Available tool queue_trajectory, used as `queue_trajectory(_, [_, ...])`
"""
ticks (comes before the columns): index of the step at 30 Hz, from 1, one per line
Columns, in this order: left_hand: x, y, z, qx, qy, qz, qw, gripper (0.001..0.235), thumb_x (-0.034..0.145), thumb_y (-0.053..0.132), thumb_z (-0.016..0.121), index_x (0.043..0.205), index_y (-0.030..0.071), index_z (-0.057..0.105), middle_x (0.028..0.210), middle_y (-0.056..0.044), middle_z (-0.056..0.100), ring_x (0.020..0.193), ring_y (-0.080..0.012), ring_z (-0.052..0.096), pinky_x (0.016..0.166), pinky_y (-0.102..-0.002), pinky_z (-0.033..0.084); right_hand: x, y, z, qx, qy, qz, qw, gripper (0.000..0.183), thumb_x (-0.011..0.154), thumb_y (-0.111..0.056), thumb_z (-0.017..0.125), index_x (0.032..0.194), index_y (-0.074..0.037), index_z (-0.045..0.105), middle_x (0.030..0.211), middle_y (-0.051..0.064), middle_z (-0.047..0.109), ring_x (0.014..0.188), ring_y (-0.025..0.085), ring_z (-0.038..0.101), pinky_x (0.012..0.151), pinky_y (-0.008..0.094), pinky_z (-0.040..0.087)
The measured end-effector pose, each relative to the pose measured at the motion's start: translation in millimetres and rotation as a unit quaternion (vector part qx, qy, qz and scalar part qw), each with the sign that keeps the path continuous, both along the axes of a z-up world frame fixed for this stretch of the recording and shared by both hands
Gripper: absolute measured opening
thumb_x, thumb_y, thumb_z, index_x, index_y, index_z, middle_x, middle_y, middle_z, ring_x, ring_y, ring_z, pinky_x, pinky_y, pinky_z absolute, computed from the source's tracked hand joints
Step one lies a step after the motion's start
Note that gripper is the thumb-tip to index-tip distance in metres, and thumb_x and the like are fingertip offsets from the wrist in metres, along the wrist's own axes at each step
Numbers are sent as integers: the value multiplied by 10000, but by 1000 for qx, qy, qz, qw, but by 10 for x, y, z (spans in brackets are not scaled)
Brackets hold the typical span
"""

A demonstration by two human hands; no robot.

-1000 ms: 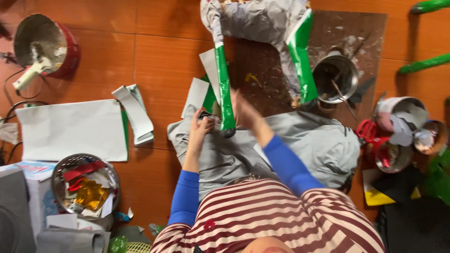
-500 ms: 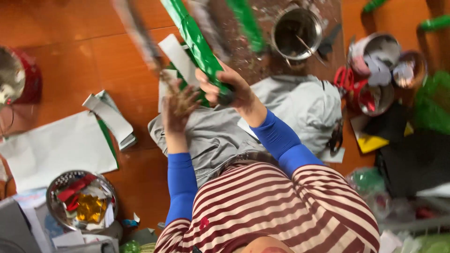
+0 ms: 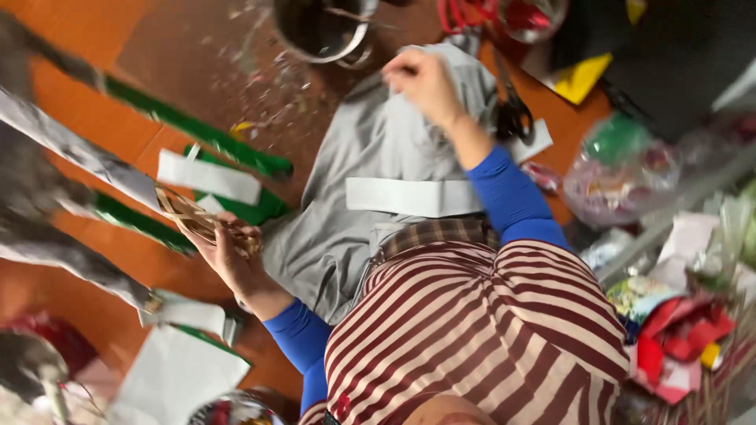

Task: Wrapping and gluing colored paper strips onto a paper mâché animal figurine.

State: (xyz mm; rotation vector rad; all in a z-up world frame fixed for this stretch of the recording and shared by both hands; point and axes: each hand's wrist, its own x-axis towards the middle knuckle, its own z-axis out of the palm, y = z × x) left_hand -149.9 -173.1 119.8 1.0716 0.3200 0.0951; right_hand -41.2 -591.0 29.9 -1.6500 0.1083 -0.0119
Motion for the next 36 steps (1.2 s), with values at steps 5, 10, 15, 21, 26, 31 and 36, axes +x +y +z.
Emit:
queue_trajectory(5, [183, 243, -594, 21, 59, -54, 997, 673, 1113, 207, 670, 1659, 154, 282, 1094, -125, 626, 746, -178, 626, 650, -329, 545, -304, -1671, -1043, -91, 44, -196, 975, 144, 978, -79, 758, 863, -9, 707, 724, 18, 683, 605, 86, 637, 542, 257, 502])
queue_trajectory(10, [167, 473, -878, -53, 141, -61, 987, 724, 1085, 538, 543, 1661, 147, 343, 1325, -179, 666, 971, -277, 694, 750, -382, 589, -800, -2899, -2039, -153, 158, -380, 899, 241, 945, -132, 786, 759, -18, 684, 618, 48, 676, 508, 126, 669, 459, 291, 541])
queue_trajectory(15, [25, 537, -1065, -140, 181, -10, 973, 696, 1024, 644, 447, 1607, 274, 366, 1387, -233, 625, 1147, -390, 689, 878, -459, 603, -1026, -3265, -2544, -489, 66, -389, 778, 120, 814, -80, 834, 770, -49, 727, 720, 145, 697, 679, 366, 685, 667, 432, 563])
queue_trajectory(21, [-252, 779, -1550, -100, 220, 7, 970, 565, 1111, 498, 531, 1585, 216, 411, 1426, -217, 603, 1258, -378, 648, 997, -458, 577, -891, -3124, -2349, -444, 94, -392, 801, 133, 795, -85, 855, 838, -32, 740, 879, 189, 664, 764, 378, 669, 679, 451, 541])
queue_trajectory(26, [-200, 587, -1380, -74, 217, 9, 973, 570, 1077, 491, 517, 1564, 208, 437, 1452, -212, 591, 1274, -353, 629, 1023, -432, 573, -904, -3182, -2568, -473, 81, -402, 780, 154, 749, -71, 875, 768, -38, 726, 846, 167, 673, 755, 372, 674, 682, 447, 546])
queue_trajectory(31, [-140, 414, -1232, -38, 217, 5, 975, 594, 1065, 502, 505, 1571, 200, 433, 1460, -193, 582, 1286, -324, 617, 1038, -400, 560, -896, -3199, -2467, -409, 73, -438, 797, 203, 695, -65, 894, 701, -15, 698, 761, 148, 693, 676, 335, 690, 642, 416, 557])
queue_trajectory(36, [-188, 504, -1345, -72, 220, 11, 973, 518, 1076, 441, 539, 1514, 172, 472, 1400, -192, 613, 1231, -328, 645, 992, -413, 583, -914, -3215, -2355, -340, 76, -460, 817, 192, 752, -67, 889, 745, -27, 701, 702, 100, 733, 636, 254, 715, 645, 369, 575])
